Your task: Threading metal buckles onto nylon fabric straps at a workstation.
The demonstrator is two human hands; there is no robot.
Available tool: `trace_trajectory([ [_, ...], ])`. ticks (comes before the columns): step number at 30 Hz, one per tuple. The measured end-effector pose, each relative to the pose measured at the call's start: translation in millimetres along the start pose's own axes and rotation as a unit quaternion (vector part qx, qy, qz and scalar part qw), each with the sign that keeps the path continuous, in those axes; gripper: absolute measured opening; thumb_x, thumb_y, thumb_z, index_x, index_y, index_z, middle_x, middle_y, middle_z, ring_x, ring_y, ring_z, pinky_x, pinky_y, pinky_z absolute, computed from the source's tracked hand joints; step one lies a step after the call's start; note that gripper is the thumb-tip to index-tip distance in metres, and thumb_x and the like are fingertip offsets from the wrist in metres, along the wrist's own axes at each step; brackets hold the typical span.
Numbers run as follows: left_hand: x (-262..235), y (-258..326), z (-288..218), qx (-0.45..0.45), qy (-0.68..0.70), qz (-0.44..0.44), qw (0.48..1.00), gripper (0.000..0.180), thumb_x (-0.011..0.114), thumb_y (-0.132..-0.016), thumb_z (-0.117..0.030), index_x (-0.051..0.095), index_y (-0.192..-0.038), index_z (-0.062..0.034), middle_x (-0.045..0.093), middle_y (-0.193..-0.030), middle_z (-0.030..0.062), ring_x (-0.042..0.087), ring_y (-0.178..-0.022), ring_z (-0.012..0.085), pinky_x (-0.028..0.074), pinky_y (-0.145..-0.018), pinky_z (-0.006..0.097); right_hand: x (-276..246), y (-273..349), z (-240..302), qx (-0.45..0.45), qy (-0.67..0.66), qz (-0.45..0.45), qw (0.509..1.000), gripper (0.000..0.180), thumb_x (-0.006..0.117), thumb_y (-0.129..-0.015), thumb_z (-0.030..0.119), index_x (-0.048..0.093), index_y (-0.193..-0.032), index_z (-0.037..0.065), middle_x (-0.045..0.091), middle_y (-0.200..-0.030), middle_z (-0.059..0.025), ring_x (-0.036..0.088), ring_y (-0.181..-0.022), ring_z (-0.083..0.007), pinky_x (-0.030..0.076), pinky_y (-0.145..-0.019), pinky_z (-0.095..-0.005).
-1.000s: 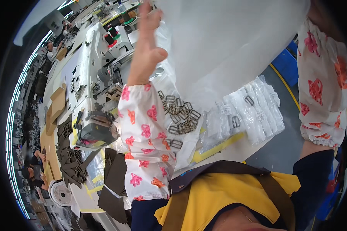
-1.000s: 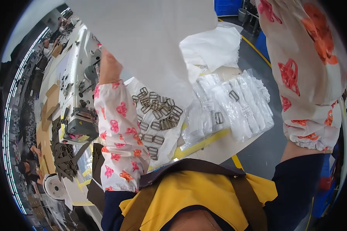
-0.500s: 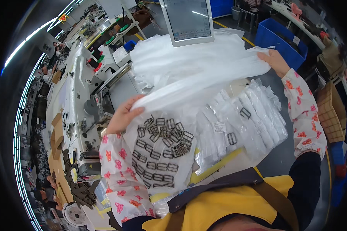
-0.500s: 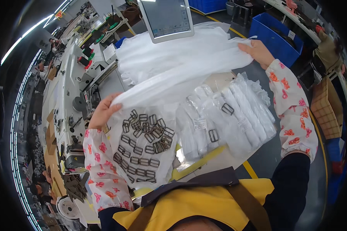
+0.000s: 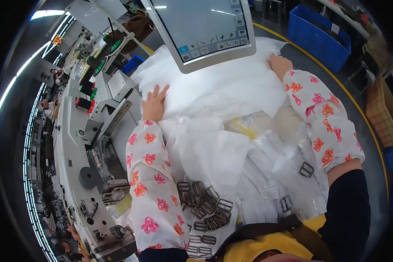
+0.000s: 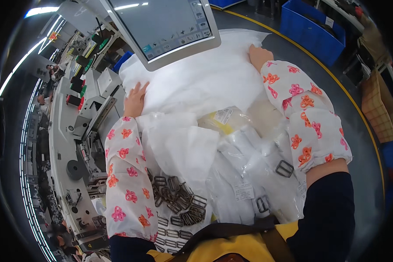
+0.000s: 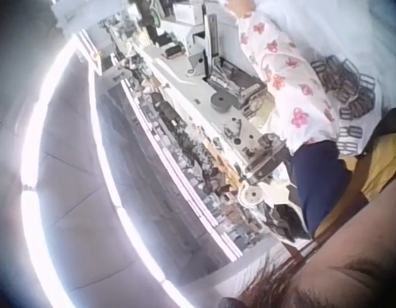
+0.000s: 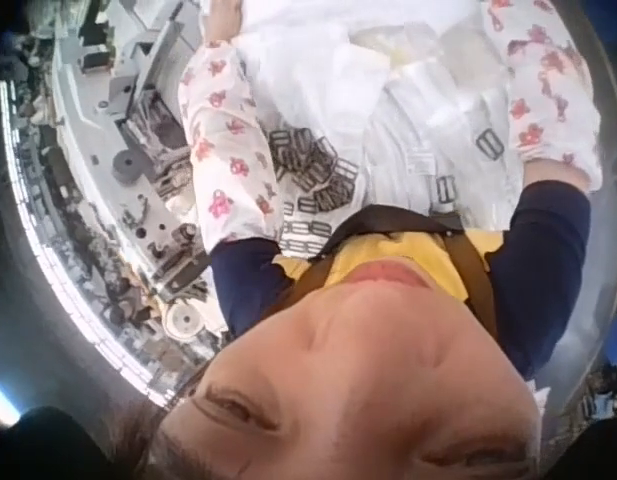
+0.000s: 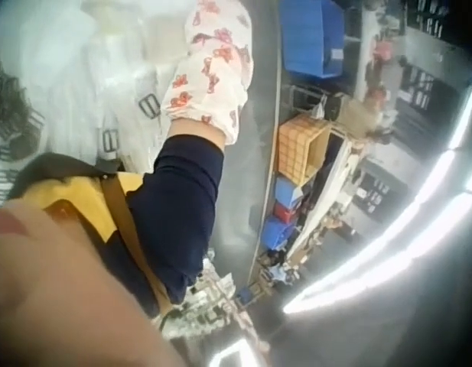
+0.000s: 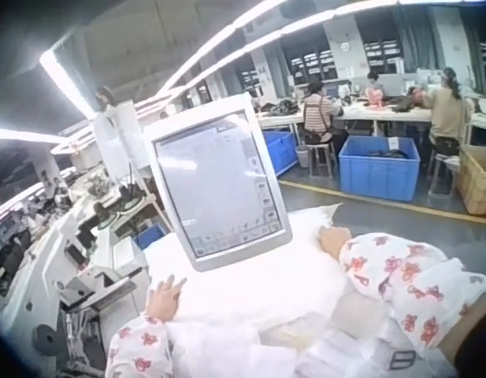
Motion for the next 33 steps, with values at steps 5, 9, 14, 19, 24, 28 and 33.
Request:
trace_trajectory([
  [5,47,10,39,-0.020,0.169,0.108,0.980,0.046,0.041,-0.085,-0.016,0.036,-0.127,-0.0355,0.036,-0.133,0.0101,0.035,-0.117,0.0412,0.032,-0.095,0.049,21,-21,-10,-0.048,-0.079,-0.011,0.996,0.035,0.045,-0.086,0.031,0.052,-0.098,-0.002,0.060,-0.085,-0.0212,0.061,-0.074,-0.0324,0.049,-0.065,-0.0387],
  [9,-7,-6,41,-0.085,0.343,0.069,0.933,0.057,0.056,-0.064,-0.013,0.049,-0.120,-0.0148,0.049,-0.120,0.0144,0.047,-0.110,0.0284,0.038,-0.092,0.033,-17,-27,-38,-0.028,-0.297,0.165,0.940,0.048,0.060,-0.075,0.041,0.049,-0.098,0.000,0.056,-0.078,-0.0116,0.058,-0.056,-0.0181,0.048,-0.045,-0.0272],
  [14,-127,62,-4,-0.130,0.429,-0.143,0.882,0.035,0.053,-0.069,-0.013,0.058,-0.103,-0.0056,0.063,-0.085,0.0138,0.061,-0.074,0.0248,0.046,-0.069,0.032,-92,-30,-95,0.046,-0.345,0.062,0.935,0.046,0.061,-0.075,0.044,0.054,-0.110,0.015,0.055,-0.096,0.0015,0.053,-0.081,-0.0104,0.042,-0.066,-0.0246],
  [19,-302,231,-58,-0.032,0.303,-0.020,0.952,0.020,0.054,-0.079,-0.004,0.060,-0.099,-0.0016,0.061,-0.095,0.0116,0.060,-0.083,0.0213,0.045,-0.074,0.028,-171,46,-29,-0.194,-0.322,0.015,0.927,0.039,0.056,-0.082,0.036,0.055,-0.109,0.009,0.057,-0.090,0.0026,0.052,-0.079,-0.0057,0.039,-0.069,-0.0173],
  [24,-389,425,-86,-0.352,0.170,0.000,0.921,0.023,0.055,-0.077,-0.001,0.058,-0.100,-0.0006,0.060,-0.095,0.0140,0.059,-0.083,0.0262,0.045,-0.072,0.028,-179,224,92,-0.507,-0.278,0.156,0.801,0.024,0.056,-0.082,0.016,0.053,-0.100,0.001,0.057,-0.081,-0.0041,0.053,-0.069,-0.0104,0.040,-0.062,-0.0208],
  [28,-411,544,-120,-0.560,0.140,-0.015,0.816,0.022,0.055,-0.078,-0.003,0.058,-0.100,0.0010,0.061,-0.090,0.0137,0.060,-0.081,0.0229,0.045,-0.071,0.028,-140,324,164,-0.609,-0.189,0.241,0.731,0.017,0.058,-0.076,0.011,0.053,-0.088,0.000,0.056,-0.073,-0.0129,0.055,-0.063,-0.0244,0.043,-0.057,-0.0310],
  [33,-403,614,-127,-0.546,0.103,-0.006,0.831,0.020,0.057,-0.077,-0.004,0.058,-0.097,-0.0006,0.060,-0.087,0.0158,0.057,-0.076,0.0305,0.046,-0.067,0.033,-40,351,230,-0.610,-0.139,0.062,0.778,0.018,0.057,-0.076,0.013,0.050,-0.089,0.004,0.057,-0.082,-0.0146,0.055,-0.074,-0.0335,0.044,-0.063,-0.0409],
])
Point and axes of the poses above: each hand's wrist, its own y-axis away from the middle knuckle, its own x-axis out of the palm, z = x × y, the point moved 1 cm from there along -y, towards the middle knuckle
